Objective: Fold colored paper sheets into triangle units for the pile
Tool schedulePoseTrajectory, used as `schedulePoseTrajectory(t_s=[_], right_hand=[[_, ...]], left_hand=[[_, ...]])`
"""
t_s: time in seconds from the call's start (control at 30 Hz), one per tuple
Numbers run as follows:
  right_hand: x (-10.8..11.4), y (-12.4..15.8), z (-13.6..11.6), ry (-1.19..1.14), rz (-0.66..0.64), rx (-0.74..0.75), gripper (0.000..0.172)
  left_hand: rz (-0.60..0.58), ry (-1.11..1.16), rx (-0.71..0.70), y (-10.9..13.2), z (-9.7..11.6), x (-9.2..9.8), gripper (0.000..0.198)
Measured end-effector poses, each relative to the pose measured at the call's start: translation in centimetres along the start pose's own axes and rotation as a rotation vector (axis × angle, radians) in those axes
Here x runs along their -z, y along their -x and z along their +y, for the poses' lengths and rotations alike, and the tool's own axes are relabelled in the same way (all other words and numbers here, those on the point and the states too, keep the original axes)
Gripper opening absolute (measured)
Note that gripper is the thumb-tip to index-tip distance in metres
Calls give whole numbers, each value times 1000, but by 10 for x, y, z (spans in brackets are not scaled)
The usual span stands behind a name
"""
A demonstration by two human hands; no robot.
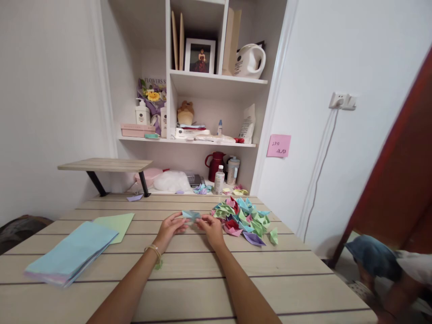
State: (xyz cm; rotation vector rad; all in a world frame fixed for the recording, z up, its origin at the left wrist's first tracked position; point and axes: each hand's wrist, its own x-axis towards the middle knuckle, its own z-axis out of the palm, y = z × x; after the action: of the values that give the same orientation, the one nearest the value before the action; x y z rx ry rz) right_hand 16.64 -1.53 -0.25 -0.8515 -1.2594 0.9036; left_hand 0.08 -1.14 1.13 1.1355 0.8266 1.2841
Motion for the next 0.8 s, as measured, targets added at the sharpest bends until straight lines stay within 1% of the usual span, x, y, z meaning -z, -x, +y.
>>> schedulePoseTrajectory(t_s=[0.1, 0.23, 0.33, 0.4, 0.5, 0.57, 0.67, 0.8], right_hand=[[4, -1, -1, 70, -16, 80, 21], [7, -1, -1, 122, -37, 139, 20], [7, 0, -2, 200, -36, 174, 17], [7, 0, -3, 206, -37, 181, 19], [5, 1, -6, 114, -47, 145, 33], [4, 2, -6, 21, -52, 100, 39], [3, 1, -5, -80, -64, 27, 36], [4, -1, -2, -97, -75, -33, 30]], left_hand=[[-34, -27, -30, 1, 2, 1, 42], [-71, -124, -48, 1, 1, 4, 31], [-44, -156, -49, 0, 1, 4, 29], [-5, -125, -48, -1, 1, 4, 30], [21, -33, -40, -3, 1, 5, 31], [18, 10, -33, -3, 1, 6, 31], [11, 36, -19, -5, 0, 8, 29], [43, 18, -16, -6, 0, 10, 28]])
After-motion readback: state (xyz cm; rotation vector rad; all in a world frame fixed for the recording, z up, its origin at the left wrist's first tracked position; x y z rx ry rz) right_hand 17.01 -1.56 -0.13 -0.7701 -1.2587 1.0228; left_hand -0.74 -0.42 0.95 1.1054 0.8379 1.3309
